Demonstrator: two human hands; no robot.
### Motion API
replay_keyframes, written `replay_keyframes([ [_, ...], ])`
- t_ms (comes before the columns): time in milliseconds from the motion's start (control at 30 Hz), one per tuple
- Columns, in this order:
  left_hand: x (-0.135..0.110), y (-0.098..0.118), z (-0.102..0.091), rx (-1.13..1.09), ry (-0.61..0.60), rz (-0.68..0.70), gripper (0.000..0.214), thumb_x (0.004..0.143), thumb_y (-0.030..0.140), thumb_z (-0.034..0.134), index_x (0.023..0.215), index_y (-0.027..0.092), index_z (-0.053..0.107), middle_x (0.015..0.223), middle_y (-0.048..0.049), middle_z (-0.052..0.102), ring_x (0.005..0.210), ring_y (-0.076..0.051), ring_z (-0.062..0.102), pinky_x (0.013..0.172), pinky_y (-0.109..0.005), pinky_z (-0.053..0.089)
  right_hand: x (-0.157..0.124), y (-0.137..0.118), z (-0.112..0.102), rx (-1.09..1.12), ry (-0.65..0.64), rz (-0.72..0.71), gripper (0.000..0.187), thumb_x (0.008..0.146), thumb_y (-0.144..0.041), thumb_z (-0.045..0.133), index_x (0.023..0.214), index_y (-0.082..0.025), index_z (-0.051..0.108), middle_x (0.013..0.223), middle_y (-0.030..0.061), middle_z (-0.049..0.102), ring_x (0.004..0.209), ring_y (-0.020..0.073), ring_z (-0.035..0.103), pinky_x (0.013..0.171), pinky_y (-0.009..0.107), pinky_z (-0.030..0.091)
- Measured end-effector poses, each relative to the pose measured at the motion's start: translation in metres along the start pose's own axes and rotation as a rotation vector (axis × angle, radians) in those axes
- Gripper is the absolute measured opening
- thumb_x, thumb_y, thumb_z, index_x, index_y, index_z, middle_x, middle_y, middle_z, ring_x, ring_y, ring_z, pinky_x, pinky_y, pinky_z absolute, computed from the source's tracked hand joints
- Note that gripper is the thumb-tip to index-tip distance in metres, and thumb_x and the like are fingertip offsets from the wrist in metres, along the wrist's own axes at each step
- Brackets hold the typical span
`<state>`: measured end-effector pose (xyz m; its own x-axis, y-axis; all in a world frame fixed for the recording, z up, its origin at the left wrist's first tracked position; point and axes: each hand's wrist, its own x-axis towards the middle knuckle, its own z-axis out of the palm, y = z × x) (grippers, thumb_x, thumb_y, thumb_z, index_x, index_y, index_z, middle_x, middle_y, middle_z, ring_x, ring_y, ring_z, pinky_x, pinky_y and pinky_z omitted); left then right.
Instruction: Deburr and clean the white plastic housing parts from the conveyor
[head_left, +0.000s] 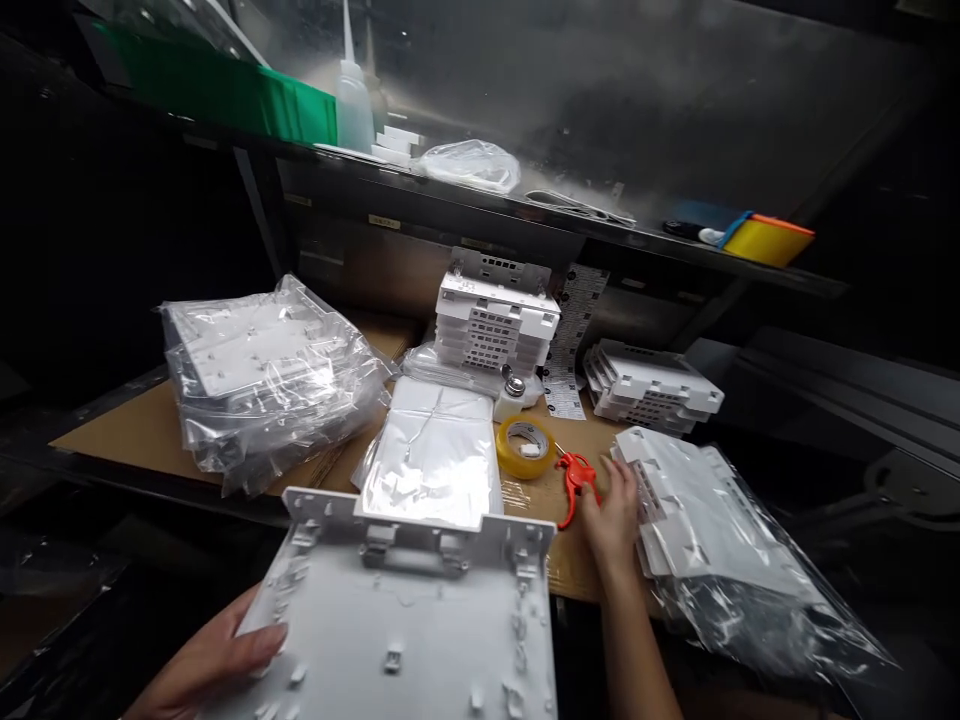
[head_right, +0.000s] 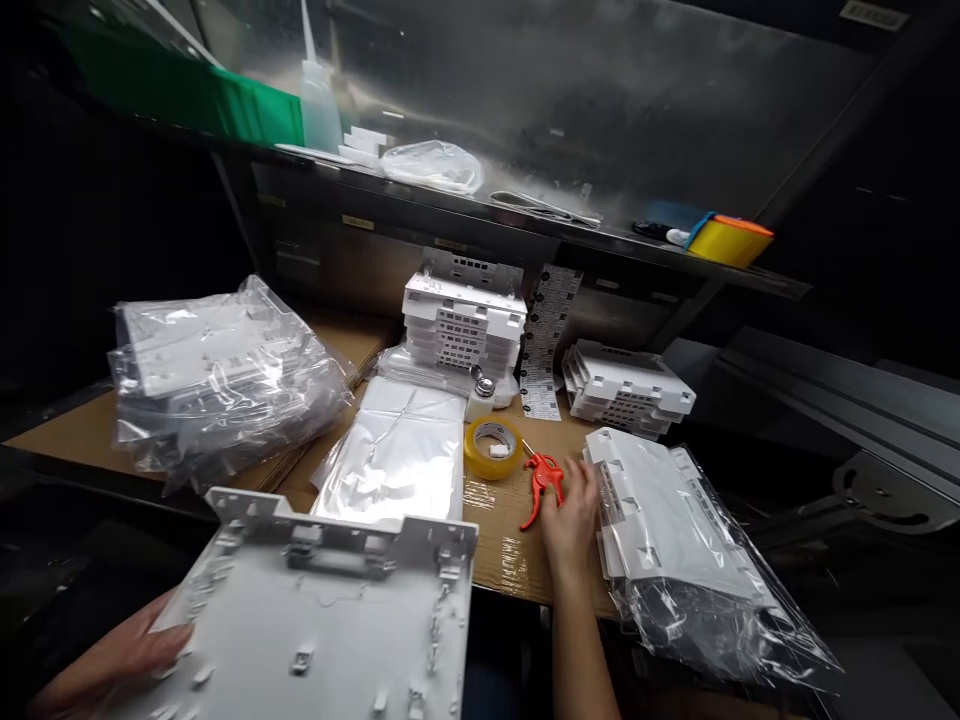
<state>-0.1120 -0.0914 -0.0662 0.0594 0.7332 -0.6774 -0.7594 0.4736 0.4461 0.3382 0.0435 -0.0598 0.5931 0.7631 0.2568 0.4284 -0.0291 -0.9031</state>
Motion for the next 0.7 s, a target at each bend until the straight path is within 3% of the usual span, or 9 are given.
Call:
replay_keyframes([
  [100, -0.009, -0.001, 0.057, 0.23, -0.086, -0.026, 0.115, 0.047, -0.004, 0.087, 0.148, 0.038, 0.054, 0.113, -0.0025, 0.082, 0.115, -0.051, 0.068, 0.085, -0.066, 0.062, -0.037, -0.018, -0.016, 0.085, -0.162, 0.015, 0.06, 0.088, -0.064, 0.06, 0.122, -0.016, 0.071, 0.14, 0.0189, 0.063, 0.137, 0.0328, 0.055, 0.12, 0.049, 0.038],
  [167, -0.014, -0.006, 0.085, 0.282, -0.109, -0.029, 0.106, 0.053, 0.002, 0.088, 0.148, 0.035, 0.055, 0.111, -0.0046, 0.082, 0.112, -0.051, 0.069, 0.082, -0.065, 0.062, -0.069, -0.034, -0.03, 0.246, -0.377, 0.17, 0.07, 0.094, -0.074, 0.046, 0.125, -0.017, 0.072, 0.123, 0.0174, 0.074, 0.123, 0.0324, 0.066, 0.106, 0.049, 0.051],
  [233, -0.018, -0.013, 0.1, 0.307, -0.12, -0.05, 0.1, 0.059, 0.004, 0.087, 0.149, 0.034, 0.054, 0.112, -0.0064, 0.082, 0.11, -0.05, 0.071, 0.079, -0.063, 0.063, -0.096, -0.051, -0.042, 0.361, -0.515, 0.366, 0.076, 0.092, -0.079, 0.049, 0.125, -0.016, 0.074, 0.111, 0.0166, 0.078, 0.115, 0.0341, 0.069, 0.099, 0.048, 0.055],
  [333, -0.019, -0.019, 0.105, 0.266, -0.12, -0.098, 0.098, 0.065, 0.003, 0.084, 0.151, 0.035, 0.051, 0.114, -0.0067, 0.081, 0.108, -0.049, 0.072, 0.077, -0.06, 0.064, -0.119, -0.07, -0.051, 0.372, -0.464, 0.511, 0.069, 0.087, -0.073, 0.065, 0.123, -0.016, 0.076, 0.106, 0.0128, 0.08, 0.113, 0.0333, 0.07, 0.097, 0.04, 0.056],
  [400, -0.018, -0.02, 0.103, 0.218, -0.121, -0.128, 0.097, 0.067, 0.004, 0.084, 0.152, 0.036, 0.05, 0.117, -0.0065, 0.08, 0.108, -0.049, 0.072, 0.079, -0.059, 0.064, -0.122, -0.077, -0.053, 0.391, -0.418, 0.533, 0.067, 0.088, -0.072, 0.064, 0.123, -0.016, 0.076, 0.107, 0.0112, 0.08, 0.11, 0.0319, 0.071, 0.092, 0.036, 0.057],
  [600, -0.019, -0.019, 0.094, 0.249, -0.136, -0.156, 0.089, 0.066, 0.001, 0.082, 0.143, 0.038, 0.06, 0.114, -0.006, 0.081, 0.106, -0.05, 0.073, 0.073, -0.06, 0.065, -0.117, -0.083, -0.054, 0.391, -0.442, 0.493, 0.062, 0.09, -0.07, 0.063, 0.121, -0.019, 0.077, 0.106, 0.0091, 0.08, 0.102, 0.0302, 0.073, 0.088, 0.034, 0.057],
  [700, -0.022, -0.02, 0.099, 0.218, -0.117, -0.145, 0.085, 0.07, 0.006, 0.081, 0.146, 0.037, 0.058, 0.114, -0.0064, 0.081, 0.106, -0.049, 0.073, 0.081, -0.062, 0.063, -0.12, -0.078, -0.056, 0.366, -0.457, 0.472, 0.063, 0.09, -0.072, 0.061, 0.12, -0.02, 0.078, 0.103, 0.0092, 0.081, 0.103, 0.031, 0.073, 0.091, 0.035, 0.056],
])
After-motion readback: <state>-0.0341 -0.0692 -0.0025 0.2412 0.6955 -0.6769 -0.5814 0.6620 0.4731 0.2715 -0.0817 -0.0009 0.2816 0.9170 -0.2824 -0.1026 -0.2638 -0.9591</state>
